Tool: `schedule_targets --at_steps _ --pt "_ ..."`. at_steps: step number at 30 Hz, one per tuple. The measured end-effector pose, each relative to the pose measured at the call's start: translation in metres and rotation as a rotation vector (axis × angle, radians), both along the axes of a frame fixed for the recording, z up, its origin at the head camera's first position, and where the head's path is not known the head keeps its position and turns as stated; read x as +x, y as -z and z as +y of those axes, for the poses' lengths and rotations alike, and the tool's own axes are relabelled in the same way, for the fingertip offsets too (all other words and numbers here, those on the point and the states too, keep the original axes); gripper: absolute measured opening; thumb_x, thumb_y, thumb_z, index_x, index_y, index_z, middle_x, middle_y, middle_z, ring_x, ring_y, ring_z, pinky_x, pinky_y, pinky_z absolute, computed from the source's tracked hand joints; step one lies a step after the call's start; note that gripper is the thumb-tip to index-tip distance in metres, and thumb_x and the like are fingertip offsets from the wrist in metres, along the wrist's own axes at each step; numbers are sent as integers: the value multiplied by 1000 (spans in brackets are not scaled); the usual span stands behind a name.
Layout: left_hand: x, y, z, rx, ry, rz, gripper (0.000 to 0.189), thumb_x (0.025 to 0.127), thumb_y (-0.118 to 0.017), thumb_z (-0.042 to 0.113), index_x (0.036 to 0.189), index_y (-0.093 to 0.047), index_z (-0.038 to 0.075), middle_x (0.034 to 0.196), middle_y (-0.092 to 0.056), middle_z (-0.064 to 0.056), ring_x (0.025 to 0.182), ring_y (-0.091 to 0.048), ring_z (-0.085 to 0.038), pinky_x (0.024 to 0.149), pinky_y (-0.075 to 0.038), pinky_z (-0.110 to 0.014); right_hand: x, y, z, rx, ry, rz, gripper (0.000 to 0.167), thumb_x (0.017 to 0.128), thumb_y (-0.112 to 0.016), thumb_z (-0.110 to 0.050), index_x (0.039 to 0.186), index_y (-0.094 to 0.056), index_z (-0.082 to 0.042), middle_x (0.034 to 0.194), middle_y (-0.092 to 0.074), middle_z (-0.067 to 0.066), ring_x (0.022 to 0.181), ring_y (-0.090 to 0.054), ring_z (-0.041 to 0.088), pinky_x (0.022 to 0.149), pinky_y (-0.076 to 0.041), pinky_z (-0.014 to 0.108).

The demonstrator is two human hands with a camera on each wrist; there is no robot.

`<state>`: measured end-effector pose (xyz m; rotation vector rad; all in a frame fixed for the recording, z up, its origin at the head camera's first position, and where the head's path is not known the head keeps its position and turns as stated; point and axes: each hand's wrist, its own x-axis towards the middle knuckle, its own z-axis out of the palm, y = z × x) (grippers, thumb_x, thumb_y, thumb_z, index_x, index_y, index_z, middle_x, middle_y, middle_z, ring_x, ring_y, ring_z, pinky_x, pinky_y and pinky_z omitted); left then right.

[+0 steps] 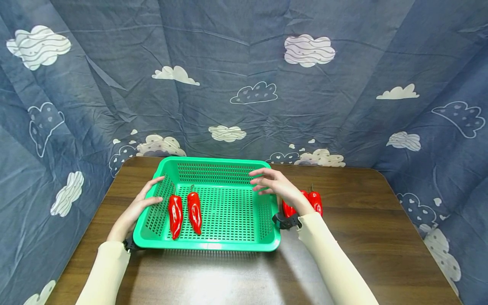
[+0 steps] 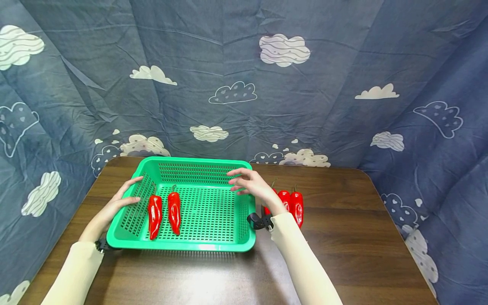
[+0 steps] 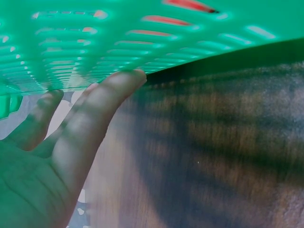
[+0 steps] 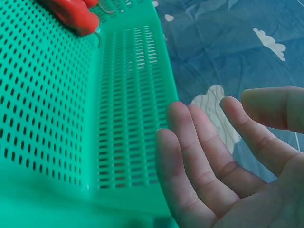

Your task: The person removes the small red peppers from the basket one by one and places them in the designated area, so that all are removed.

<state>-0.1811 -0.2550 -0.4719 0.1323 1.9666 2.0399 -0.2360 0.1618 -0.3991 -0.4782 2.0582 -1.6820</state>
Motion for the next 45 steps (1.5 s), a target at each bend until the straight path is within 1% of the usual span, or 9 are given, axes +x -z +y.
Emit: schedule_targets --at_steps 7,14,17,23,27,32,37,40,45 --pt "-1 1 -1 -8 -4 2 61 98 -49 14 150 -22 28 146 -18 -17 106 -52 -36 80 -50 -49 -3 3 -12 9 -11 -2 37 98 -48 -9 132 -49 5 120 -55 30 95 -64 29 84 -51 44" --pt "0 1 0 -7 -10 -4 60 98 -49 14 150 -22 29 146 -18 -18 105 -53 -35 80 -50 -48 -5 7 -28 3 -20 -37 37 97 -49 -8 132 -49 6 123 -53 32 106 -55 47 90 -44 55" --pt "0 0 0 -23 -13 4 61 98 -48 13 151 -21 28 148 -15 -16 105 -52 -36 79 -50 -48 -5 10 -35 -9 -24 -59 37 98 -48 -7 132 -49 6 124 -52 33 107 -53 51 91 -42 58" --pt "0 0 0 -45 -10 19 62 99 -48 13 151 -20 27 150 -10 -15 106 -50 -36 80 -49 -46 -4 14 -51 3 -38 -72 36 97 -50 -8 130 -51 6 119 -58 26 105 -57 45 91 -42 59" --pt "-1 0 0 -37 -8 14 62 99 -48 13 152 -19 28 150 -12 -16 107 -50 -37 80 -49 -47 -3 17 -59 4 -51 -85 35 96 -50 -6 129 -52 6 119 -58 28 107 -55 48 91 -41 59" --pt "-1 0 0 -11 -2 3 61 99 -48 13 151 -19 28 147 -15 -18 107 -50 -37 79 -49 -50 -2 20 -67 28 -53 -99 34 96 -51 -6 128 -54 3 117 -59 26 108 -54 48 90 -44 56" --pt "-1 0 -1 -14 0 5 61 99 -48 13 151 -20 28 147 -17 -19 106 -51 -36 79 -50 -49 -2 24 -74 45 -77 -107 35 97 -50 -7 130 -52 4 122 -56 29 106 -56 45 90 -45 53" --pt "-1 0 0 -12 1 3 61 99 -47 13 151 -20 28 147 -17 -19 107 -51 -36 79 -50 -50 -1 25 -78 53 -80 -108 35 96 -51 -7 130 -52 5 119 -57 27 103 -59 41 90 -46 53" --pt "-1 0 0 -17 0 4 61 99 -47 12 151 -20 28 147 -17 -19 108 -50 -36 79 -50 -50 0 27 -84 46 -83 -108 35 96 -52 -7 129 -53 5 117 -59 25 106 -56 46 89 -46 53"
